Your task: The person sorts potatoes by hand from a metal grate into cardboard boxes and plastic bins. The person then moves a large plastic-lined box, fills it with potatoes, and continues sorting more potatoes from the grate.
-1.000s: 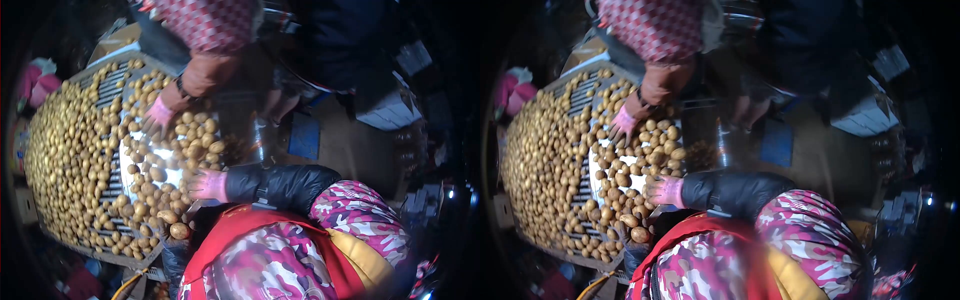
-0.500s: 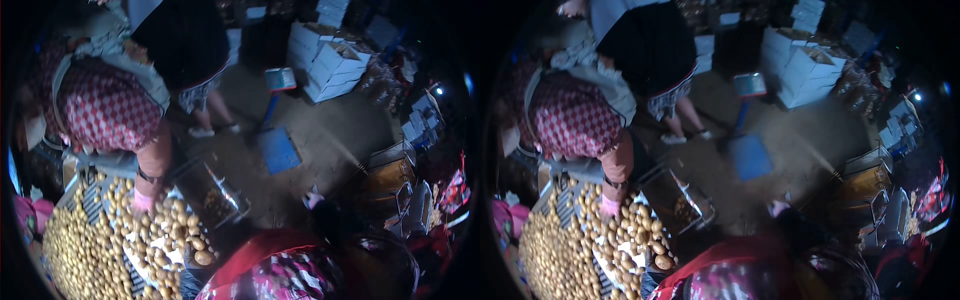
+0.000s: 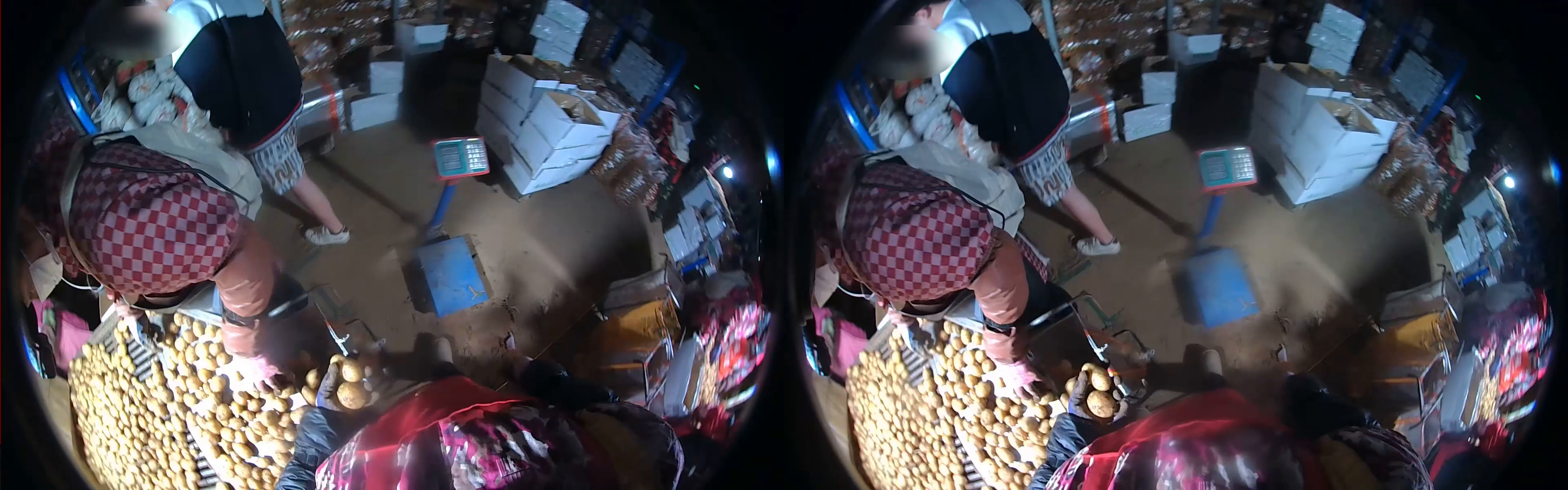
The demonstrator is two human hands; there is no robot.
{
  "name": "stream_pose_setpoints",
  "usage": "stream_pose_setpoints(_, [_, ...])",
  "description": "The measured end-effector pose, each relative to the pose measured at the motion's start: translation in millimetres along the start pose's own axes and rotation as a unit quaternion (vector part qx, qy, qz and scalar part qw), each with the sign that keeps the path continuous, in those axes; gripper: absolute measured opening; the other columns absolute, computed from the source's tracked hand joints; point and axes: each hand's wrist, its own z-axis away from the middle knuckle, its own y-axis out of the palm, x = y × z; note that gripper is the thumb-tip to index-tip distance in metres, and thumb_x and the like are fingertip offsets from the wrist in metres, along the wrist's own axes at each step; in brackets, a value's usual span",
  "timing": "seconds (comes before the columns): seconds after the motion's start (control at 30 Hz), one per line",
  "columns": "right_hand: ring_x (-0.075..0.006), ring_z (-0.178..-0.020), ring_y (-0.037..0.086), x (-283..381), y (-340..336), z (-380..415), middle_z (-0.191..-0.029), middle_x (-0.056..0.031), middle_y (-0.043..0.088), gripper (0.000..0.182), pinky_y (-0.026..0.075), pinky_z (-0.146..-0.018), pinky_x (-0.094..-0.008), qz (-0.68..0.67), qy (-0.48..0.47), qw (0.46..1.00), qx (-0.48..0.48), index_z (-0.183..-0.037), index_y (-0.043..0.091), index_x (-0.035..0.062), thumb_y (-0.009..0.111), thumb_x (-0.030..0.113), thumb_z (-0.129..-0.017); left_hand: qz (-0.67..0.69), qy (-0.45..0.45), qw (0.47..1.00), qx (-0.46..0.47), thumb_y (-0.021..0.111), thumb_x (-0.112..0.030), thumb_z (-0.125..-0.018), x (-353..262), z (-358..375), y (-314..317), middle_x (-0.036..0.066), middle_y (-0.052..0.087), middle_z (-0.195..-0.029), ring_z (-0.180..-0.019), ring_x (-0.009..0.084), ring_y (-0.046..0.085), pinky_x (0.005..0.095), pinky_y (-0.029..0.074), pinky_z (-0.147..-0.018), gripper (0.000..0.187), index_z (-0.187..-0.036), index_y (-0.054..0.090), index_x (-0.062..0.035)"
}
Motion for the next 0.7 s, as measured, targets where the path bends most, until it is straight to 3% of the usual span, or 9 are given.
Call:
stream_pose_setpoints(0.07, [-0.0351, -0.108, 0.070, -20, -34, -42, -0.112, -0.0168, 0.074, 0.035, 0.054, -0.096, -0.0442, 0.034, -0.046, 0.998, -0.006, -0.122, 0.072, 0.0185, 0.061, 0.041, -0.098, 0.065, 0.022, 0.997, 0.025, 0.067, -0.056, -0.095, 11, -22, 34, 0.014, 0.069, -0.116, -0.090, 0.0306, 0.070, 0.0544, 0.058, -0.080, 0.057, -0.137, 0.058, -0.0182])
stream_pose_setpoints(0.1, [-0.0351, -0.107, 0.071, -27, -53, -64, -0.112, -0.0166, 0.074, 0.036, 0.054, -0.095, -0.0443, 0.053, -0.071, 0.996, -0.010, -0.122, 0.073, 0.0189, 0.061, 0.042, -0.097, 0.060, 0.040, 0.996, 0.057, 0.062, -0.053, -0.099, 13, -43, 21, 0.016, 0.069, -0.117, -0.091, 0.0311, 0.071, 0.0567, 0.058, -0.081, 0.053, -0.139, 0.057, -0.0194])
stream_pose_setpoints(0.13, [-0.0351, -0.107, 0.071, -34, -71, -82, -0.111, -0.0165, 0.075, 0.036, 0.054, -0.095, -0.0444, 0.064, -0.088, 0.994, -0.015, -0.122, 0.073, 0.0194, 0.062, 0.044, -0.097, 0.082, 0.054, 0.995, 0.031, 0.064, -0.052, -0.098, 15, -56, 34, 0.016, 0.070, -0.117, -0.089, 0.0309, 0.071, 0.0557, 0.057, -0.080, 0.052, -0.139, 0.058, -0.0210])
stream_pose_setpoints(0.2, [-0.0350, -0.106, 0.071, -39, -110, -100, -0.110, -0.0162, 0.075, 0.038, 0.054, -0.095, -0.0446, 0.046, -0.080, 0.996, -0.014, -0.121, 0.073, 0.0203, 0.063, 0.046, -0.096, 0.121, 0.065, 0.990, -0.026, 0.068, -0.050, -0.096, 17, -76, 65, 0.015, 0.071, -0.117, -0.084, 0.0306, 0.071, 0.0538, 0.056, -0.079, 0.050, -0.138, 0.059, -0.0242])
stream_pose_setpoints(0.3, [-0.0382, -0.100, 0.072, -22, -181, -102, -0.105, -0.0163, 0.076, 0.037, 0.055, -0.090, -0.0468, -0.032, -0.008, 0.999, 0.008, -0.121, 0.073, 0.0199, 0.064, 0.045, -0.096, 0.074, 0.100, 0.992, -0.014, 0.063, -0.051, -0.099, 11, -120, 101, 0.015, 0.070, -0.110, -0.086, 0.0301, 0.068, 0.0481, 0.054, -0.073, 0.042, -0.129, 0.063, -0.0211])
stream_pose_setpoints(0.4, [-0.0239, -0.081, 0.074, -43, -216, -144, -0.090, -0.0105, 0.077, 0.044, 0.058, -0.074, -0.0383, 0.038, -0.014, 0.999, -0.017, -0.120, 0.073, 0.0140, 0.064, 0.050, -0.096, 0.019, 0.156, 0.987, 0.022, 0.066, -0.050, -0.096, 1, -149, 131, 0.013, 0.065, -0.109, -0.089, 0.0297, 0.062, 0.0461, 0.052, -0.069, 0.044, -0.125, 0.063, -0.0169])
stream_pose_setpoints(0.5, [-0.0232, -0.080, 0.074, -41, -234, -190, -0.089, -0.0101, 0.077, 0.044, 0.058, -0.074, -0.0386, -0.012, -0.027, 0.999, -0.036, -0.119, 0.073, 0.0129, 0.065, 0.049, -0.095, 0.056, 0.138, 0.988, -0.042, 0.072, -0.046, -0.094, -22, -165, 143, 0.013, 0.066, -0.107, -0.094, 0.0310, 0.064, 0.0482, 0.055, -0.072, 0.045, -0.128, 0.061, -0.0181])
stream_pose_setpoints(0.6, [-0.0280, -0.091, 0.075, 27, -272, -220, -0.097, -0.0135, 0.077, 0.045, 0.058, -0.081, -0.0414, -0.052, -0.012, 0.998, 0.045, -0.118, 0.073, 0.0104, 0.063, 0.049, -0.097, 0.037, 0.174, 0.980, -0.092, 0.074, -0.043, -0.093, -49, -203, 127, 0.012, 0.067, -0.105, -0.093, 0.0320, 0.067, 0.0514, 0.057, -0.074, 0.045, -0.129, 0.061, -0.0195])
stream_pose_setpoints(0.7, [-0.0351, -0.103, 0.072, 71, -296, -278, -0.107, -0.0184, 0.075, 0.044, 0.056, -0.090, -0.0456, 0.049, -0.248, 0.967, -0.037, -0.121, 0.071, 0.0103, 0.060, 0.046, -0.099, 0.041, 0.213, 0.970, -0.113, 0.072, -0.039, -0.095, -90, -259, 133, 0.013, 0.068, -0.103, -0.082, 0.0312, 0.069, 0.0552, 0.059, -0.072, 0.040, -0.126, 0.061, -0.0172])
